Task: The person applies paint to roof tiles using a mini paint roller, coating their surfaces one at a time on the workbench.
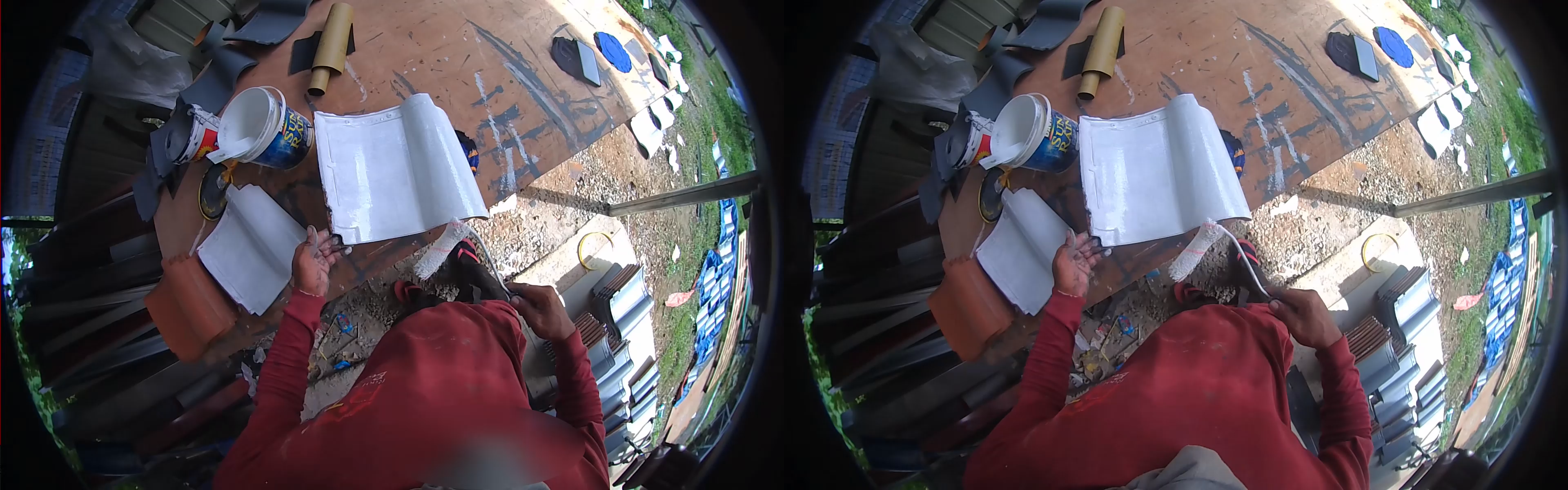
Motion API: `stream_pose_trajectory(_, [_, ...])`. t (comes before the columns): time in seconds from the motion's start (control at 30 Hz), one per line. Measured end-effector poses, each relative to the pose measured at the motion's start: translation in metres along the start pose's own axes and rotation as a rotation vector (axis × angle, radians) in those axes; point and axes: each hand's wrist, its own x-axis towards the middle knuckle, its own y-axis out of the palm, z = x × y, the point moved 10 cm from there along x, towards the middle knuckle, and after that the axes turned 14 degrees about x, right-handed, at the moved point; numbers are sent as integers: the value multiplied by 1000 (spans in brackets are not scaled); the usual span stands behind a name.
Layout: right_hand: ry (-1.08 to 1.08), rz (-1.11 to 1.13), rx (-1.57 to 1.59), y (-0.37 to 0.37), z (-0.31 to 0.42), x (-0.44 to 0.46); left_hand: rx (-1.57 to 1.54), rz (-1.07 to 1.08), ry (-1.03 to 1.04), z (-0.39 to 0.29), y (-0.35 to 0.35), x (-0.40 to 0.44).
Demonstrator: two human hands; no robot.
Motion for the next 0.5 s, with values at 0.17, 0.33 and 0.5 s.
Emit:
stream_pose_trajectory(0.17, [-266, 44, -272, 52, 88, 32, -137, 311, 188, -86, 39, -14])
stream_pose_trajectory(0.33, [-428, 0, -271, 67, 150, 68, -298, 368, 220, -103, 46, 0])
stream_pose_trajectory(0.5, [-486, -52, -251, 70, 165, 95, -589, 489, 264, -120, 66, 2])
